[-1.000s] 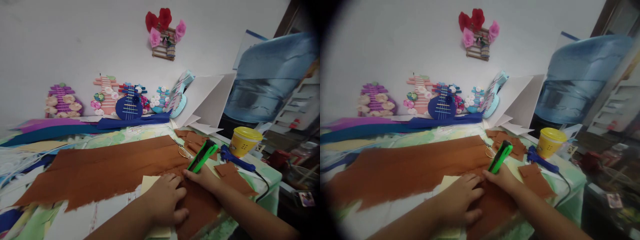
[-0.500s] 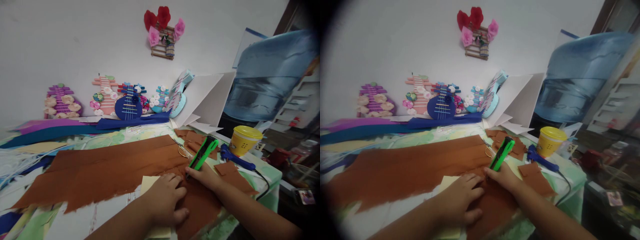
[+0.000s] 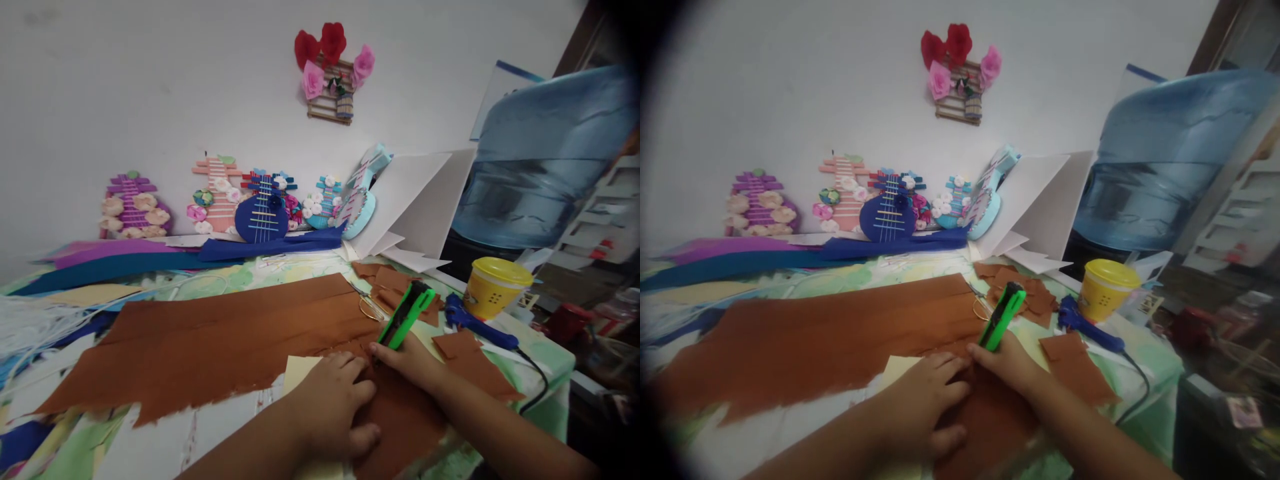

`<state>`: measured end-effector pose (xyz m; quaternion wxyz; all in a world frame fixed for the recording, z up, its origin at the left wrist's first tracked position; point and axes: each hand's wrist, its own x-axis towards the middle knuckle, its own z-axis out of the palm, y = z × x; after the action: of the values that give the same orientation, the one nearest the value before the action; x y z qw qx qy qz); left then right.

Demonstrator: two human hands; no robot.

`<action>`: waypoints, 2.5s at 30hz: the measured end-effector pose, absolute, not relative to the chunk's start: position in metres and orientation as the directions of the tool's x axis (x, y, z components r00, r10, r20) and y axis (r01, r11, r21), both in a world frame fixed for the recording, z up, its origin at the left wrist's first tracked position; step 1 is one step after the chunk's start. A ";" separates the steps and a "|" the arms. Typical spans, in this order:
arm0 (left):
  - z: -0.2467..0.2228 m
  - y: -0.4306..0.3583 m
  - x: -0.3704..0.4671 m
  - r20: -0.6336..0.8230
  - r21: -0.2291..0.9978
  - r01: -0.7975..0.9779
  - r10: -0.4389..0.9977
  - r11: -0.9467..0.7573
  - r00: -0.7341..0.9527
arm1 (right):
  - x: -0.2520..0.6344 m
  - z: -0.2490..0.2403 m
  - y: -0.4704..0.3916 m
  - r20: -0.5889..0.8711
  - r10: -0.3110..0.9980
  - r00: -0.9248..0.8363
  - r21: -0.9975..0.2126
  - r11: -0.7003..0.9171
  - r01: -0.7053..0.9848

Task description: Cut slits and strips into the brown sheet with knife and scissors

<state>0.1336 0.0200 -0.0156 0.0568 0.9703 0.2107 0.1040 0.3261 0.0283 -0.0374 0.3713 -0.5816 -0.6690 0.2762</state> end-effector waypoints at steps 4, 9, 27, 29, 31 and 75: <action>-0.017 0.021 0.134 0.182 0.148 0.396 0.418 -0.906 0.890 | 0.328 -0.038 0.028 0.190 0.982 0.000 -0.821 0.159 0.548; -0.019 0.021 0.134 0.189 0.138 0.394 0.414 -0.909 0.890 | 0.326 -0.038 0.028 0.147 0.989 -0.024 -0.816 0.135 0.562; -0.024 0.023 0.134 0.171 0.159 0.395 0.420 -0.905 0.891 | 0.324 -0.032 0.026 0.174 0.985 -0.009 -0.818 0.150 0.555; -0.025 0.023 0.134 0.177 0.159 0.396 0.421 -0.904 0.890 | 0.324 -0.031 0.026 0.164 0.986 -0.023 -0.825 0.149 0.545; -0.025 0.023 0.134 0.181 0.157 0.396 0.420 -0.905 0.889 | 0.325 -0.031 0.026 0.156 0.986 -0.050 -0.828 0.158 0.537; -0.023 0.024 0.133 0.139 0.188 0.415 0.442 -0.890 0.886 | 0.319 -0.033 0.023 0.245 0.955 -0.169 -0.669 0.292 0.683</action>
<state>0.1334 0.0235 -0.0229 0.0766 0.9681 0.2212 0.0894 0.3190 0.0226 -0.0329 0.3247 -0.5569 -0.7354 0.2091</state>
